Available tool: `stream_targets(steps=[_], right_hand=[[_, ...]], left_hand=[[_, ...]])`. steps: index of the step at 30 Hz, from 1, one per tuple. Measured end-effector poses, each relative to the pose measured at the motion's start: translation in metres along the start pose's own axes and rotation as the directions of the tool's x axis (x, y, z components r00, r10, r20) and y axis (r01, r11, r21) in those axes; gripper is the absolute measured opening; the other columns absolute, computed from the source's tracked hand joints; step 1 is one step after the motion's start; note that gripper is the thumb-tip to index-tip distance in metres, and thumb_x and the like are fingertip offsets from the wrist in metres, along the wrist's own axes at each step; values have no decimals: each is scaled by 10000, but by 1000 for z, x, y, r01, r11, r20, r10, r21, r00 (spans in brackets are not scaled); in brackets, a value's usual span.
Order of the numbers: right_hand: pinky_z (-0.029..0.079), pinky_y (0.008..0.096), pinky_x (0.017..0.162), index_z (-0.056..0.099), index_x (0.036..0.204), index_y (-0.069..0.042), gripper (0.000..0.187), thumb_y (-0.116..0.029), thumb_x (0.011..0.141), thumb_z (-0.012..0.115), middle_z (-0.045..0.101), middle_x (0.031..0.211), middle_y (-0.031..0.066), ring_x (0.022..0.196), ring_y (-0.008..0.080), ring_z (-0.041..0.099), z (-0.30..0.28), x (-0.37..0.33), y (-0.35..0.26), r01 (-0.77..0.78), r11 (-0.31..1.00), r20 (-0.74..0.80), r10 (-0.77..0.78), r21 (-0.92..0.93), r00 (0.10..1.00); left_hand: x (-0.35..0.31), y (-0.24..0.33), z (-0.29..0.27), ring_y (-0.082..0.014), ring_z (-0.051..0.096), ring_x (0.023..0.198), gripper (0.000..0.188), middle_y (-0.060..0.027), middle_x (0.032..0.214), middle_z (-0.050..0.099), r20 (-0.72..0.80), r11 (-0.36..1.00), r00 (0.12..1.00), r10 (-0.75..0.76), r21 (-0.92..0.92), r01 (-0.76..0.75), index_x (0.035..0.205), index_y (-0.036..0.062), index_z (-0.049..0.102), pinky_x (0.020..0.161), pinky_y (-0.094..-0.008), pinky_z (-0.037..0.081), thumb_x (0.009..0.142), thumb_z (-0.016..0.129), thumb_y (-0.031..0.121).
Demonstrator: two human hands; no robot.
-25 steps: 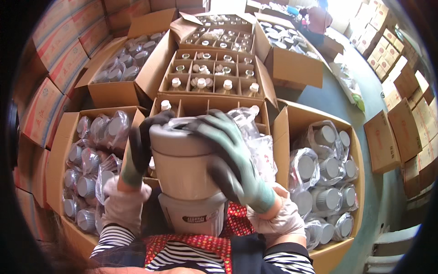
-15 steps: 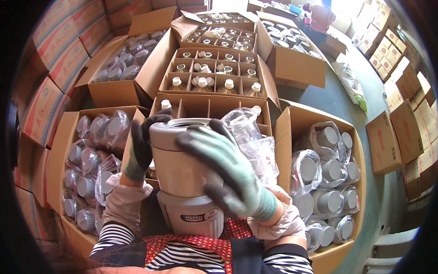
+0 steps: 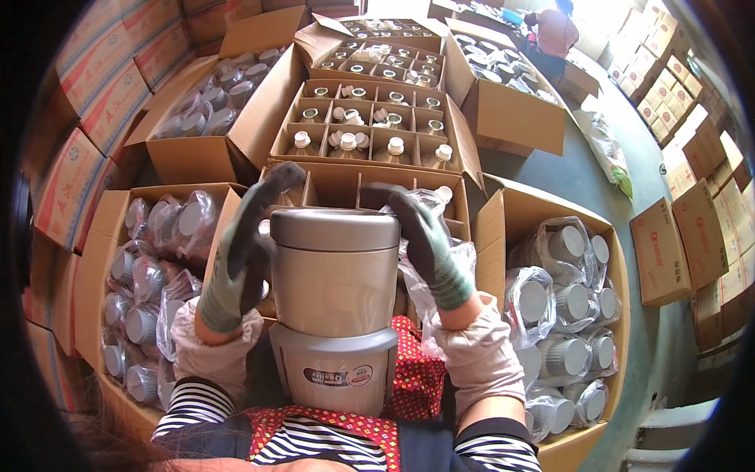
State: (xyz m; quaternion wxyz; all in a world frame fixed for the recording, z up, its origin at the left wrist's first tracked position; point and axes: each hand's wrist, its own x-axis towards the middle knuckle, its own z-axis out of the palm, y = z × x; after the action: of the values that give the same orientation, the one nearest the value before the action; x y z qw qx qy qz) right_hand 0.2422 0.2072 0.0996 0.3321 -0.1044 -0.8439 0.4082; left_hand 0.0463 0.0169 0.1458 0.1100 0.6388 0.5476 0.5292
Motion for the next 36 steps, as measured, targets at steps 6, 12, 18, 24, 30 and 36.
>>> stream_targets(steps=[6, 12, 18, 24, 30, 36], right_hand=[[466, 457, 999, 604, 1344, -19, 422, -197, 964, 651, 662, 1160, 208, 1104, 362, 625, 18, -3, -70, 55, 971, -60, -70, -231, 996], [502, 407, 973, 666, 1260, 30, 326, -153, 1041, 509, 717, 1117, 199, 1050, 333, 683, -1, 9, -74, -101, 989, -29, 105, 109, 994], [506, 394, 939, 714, 1159, 34, 331, -170, 1082, 464, 730, 1065, 188, 1035, 315, 686, 5, -7, -48, -50, 986, -45, 58, 157, 997], [547, 339, 844, 747, 1233, -69, 340, -319, 1066, 587, 771, 989, 98, 880, 148, 665, -40, 70, -37, -143, 980, 595, 35, 135, 803], [561, 287, 842, 716, 1314, -38, 392, -181, 951, 740, 781, 1063, 76, 904, 117, 661, -34, 116, -71, -227, 944, 834, 319, -239, 451], [568, 420, 887, 780, 1112, -3, 643, -596, 894, 661, 775, 1030, 203, 965, 330, 747, -10, 91, -140, 111, 684, 577, 505, -721, 642]], left_hand=[[-24, -102, 7, -309, 518, 1370, 530, -166, 1440, 576, 157, 929, 988, 15, -368, 45, 1338, -15, 612, 1183, -434, 375, 1085, 495, 435], [-12, -96, 34, -336, 475, 1435, 715, -207, 1572, 467, 120, 279, 950, -288, -939, 203, 1321, -16, 635, 1228, -491, 343, 1114, 298, 579], [-19, -104, 38, -361, 567, 1270, 646, -166, 1225, 653, -123, 767, 989, -86, -642, -13, 1121, 17, 651, 1186, -529, 370, 1125, 288, 551], [-16, -69, 42, -272, 570, 1061, 504, -121, 1067, 640, -48, 506, 970, -240, -858, 83, 1023, 30, 599, 1071, -459, 437, 1131, 348, 454], [-15, -50, 14, -351, 567, 1265, 495, -189, 1243, 633, 10, 805, 1000, -20, -592, 22, 1123, -21, 593, 1184, -478, 360, 1154, 276, 358], [-25, -9, 12, -340, 553, 1292, 527, -172, 1210, 630, -14, 855, 998, -67, -516, 51, 1121, -8, 607, 1152, -458, 371, 1144, 297, 418]])
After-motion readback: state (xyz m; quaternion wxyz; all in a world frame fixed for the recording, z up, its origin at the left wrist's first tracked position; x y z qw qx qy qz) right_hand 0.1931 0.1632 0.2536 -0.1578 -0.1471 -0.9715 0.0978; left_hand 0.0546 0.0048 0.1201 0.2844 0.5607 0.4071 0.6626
